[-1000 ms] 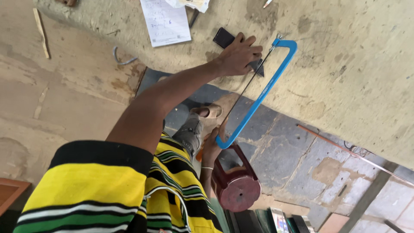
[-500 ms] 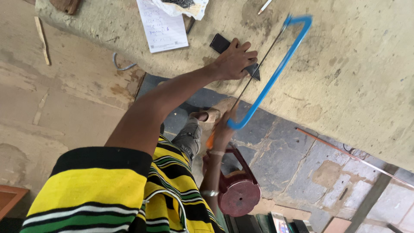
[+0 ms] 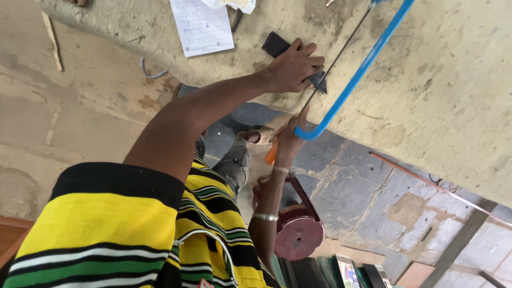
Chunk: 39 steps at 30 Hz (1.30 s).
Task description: The person uses a blue hacksaw to cut a small black metal bar held on a workbench. They repeatedly saw back and forth, pause to reposition the bar, and continue cutting until the piece is separated.
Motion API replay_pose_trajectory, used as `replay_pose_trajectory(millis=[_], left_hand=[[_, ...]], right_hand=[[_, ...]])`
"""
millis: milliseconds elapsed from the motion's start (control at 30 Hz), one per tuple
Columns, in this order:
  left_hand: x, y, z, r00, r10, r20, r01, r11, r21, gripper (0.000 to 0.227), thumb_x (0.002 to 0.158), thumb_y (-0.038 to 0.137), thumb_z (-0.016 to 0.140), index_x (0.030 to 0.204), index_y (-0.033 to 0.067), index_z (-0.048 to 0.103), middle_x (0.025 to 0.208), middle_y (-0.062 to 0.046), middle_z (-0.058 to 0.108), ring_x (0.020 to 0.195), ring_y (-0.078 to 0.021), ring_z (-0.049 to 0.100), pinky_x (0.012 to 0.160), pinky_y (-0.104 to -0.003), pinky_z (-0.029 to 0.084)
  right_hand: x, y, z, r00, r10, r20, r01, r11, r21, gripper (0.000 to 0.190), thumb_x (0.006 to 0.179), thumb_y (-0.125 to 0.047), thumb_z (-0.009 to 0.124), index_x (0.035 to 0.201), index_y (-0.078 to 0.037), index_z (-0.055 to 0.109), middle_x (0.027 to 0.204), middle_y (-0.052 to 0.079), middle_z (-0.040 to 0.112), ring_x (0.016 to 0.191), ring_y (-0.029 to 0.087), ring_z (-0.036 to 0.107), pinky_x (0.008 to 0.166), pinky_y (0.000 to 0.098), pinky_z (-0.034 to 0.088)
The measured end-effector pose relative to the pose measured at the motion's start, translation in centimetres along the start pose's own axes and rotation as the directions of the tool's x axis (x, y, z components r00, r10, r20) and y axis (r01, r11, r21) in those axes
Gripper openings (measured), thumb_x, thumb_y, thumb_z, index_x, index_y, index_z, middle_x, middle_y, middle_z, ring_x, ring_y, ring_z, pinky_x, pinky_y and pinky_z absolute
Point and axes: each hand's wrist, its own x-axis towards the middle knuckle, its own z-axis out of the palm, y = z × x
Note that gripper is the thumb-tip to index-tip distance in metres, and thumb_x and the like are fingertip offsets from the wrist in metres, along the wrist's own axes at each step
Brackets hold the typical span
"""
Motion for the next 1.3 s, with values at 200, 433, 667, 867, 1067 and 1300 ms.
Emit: replay_pose_trajectory(millis=[200, 433, 667, 867, 1067, 1300], left_hand=[[0.4, 0.2, -0.5, 0.998, -0.031, 0.047, 0.034, 0.997, -0.065, 0.056, 0.078, 0.048, 0.083, 0.116, 0.0085, 0.075, 0.112, 0.000, 0.058, 0.110, -0.0237, 0.045, 0.092, -0.051, 0.038], [-0.2, 0.5, 0.2, 0.998, -0.054, 0.037, 0.056, 0.995, -0.085, 0.054, 0.083, 0.046, 0.081, 0.121, 0.0080, 0.075, 0.116, 0.004, 0.058, 0.115, -0.0222, 0.045, 0.095, -0.049, 0.037], [0.4, 0.4, 0.0, 0.997, -0.040, 0.068, 0.039, 0.999, 0.009, 0.048, 0.089, 0.048, 0.077, 0.115, 0.0074, 0.076, 0.116, 0.003, 0.057, 0.115, -0.0237, 0.044, 0.095, -0.048, 0.039], [0.2, 0.4, -0.1, 0.999, -0.024, -0.022, 0.027, 0.984, 0.175, 0.049, 0.093, 0.050, 0.073, 0.120, 0.0092, 0.073, 0.115, 0.000, 0.055, 0.117, -0.0232, 0.044, 0.093, -0.047, 0.040], [0.8, 0.2, -1.1, 0.998, -0.047, 0.038, 0.044, 0.997, 0.068, 0.048, 0.089, 0.047, 0.076, 0.120, 0.0102, 0.074, 0.115, 0.002, 0.055, 0.113, -0.0230, 0.044, 0.091, -0.047, 0.039], [0.8, -0.2, -0.6, 0.999, -0.017, 0.040, 0.016, 1.000, 0.011, 0.044, 0.089, 0.043, 0.078, 0.114, 0.0067, 0.076, 0.114, 0.001, 0.056, 0.112, -0.0227, 0.044, 0.093, -0.045, 0.039]], right_hand=[[-2.9, 0.7, -0.6, 0.927, -0.374, 0.005, 0.362, 0.894, -0.266, 0.027, 0.114, -0.015, 0.052, 0.129, 0.004, 0.065, 0.068, 0.005, 0.046, 0.056, 0.013, 0.043, 0.050, 0.0321, 0.035], [-11.9, 4.5, -1.1, 0.915, -0.403, 0.040, 0.401, 0.890, -0.216, 0.044, 0.111, -0.013, 0.050, 0.152, 0.003, 0.049, 0.077, 0.002, 0.059, 0.054, 0.009, 0.051, 0.049, 0.0290, 0.043], [-4.9, 1.2, -0.1, 0.987, -0.160, -0.001, 0.159, 0.981, -0.109, 0.027, 0.113, -0.013, 0.046, 0.132, 0.005, 0.053, 0.060, 0.002, 0.049, 0.048, 0.009, 0.046, 0.045, 0.0277, 0.037], [-2.8, 1.5, -1.0, 0.971, -0.240, 0.015, 0.241, 0.968, -0.072, 0.022, 0.107, -0.014, 0.049, 0.119, 0.001, 0.058, 0.063, 0.002, 0.049, 0.049, 0.010, 0.048, 0.044, 0.0306, 0.039], [-9.7, 3.4, -1.3, 0.984, -0.178, -0.016, 0.172, 0.970, -0.171, 0.049, 0.106, -0.014, 0.049, 0.154, -0.002, 0.048, 0.064, 0.002, 0.050, 0.052, 0.009, 0.049, 0.046, 0.0279, 0.040], [-8.0, 1.4, -2.2, 0.972, -0.231, 0.040, 0.235, 0.954, -0.188, 0.047, 0.108, -0.015, 0.048, 0.153, -0.001, 0.048, 0.067, 0.002, 0.047, 0.052, 0.009, 0.047, 0.046, 0.0284, 0.039]])
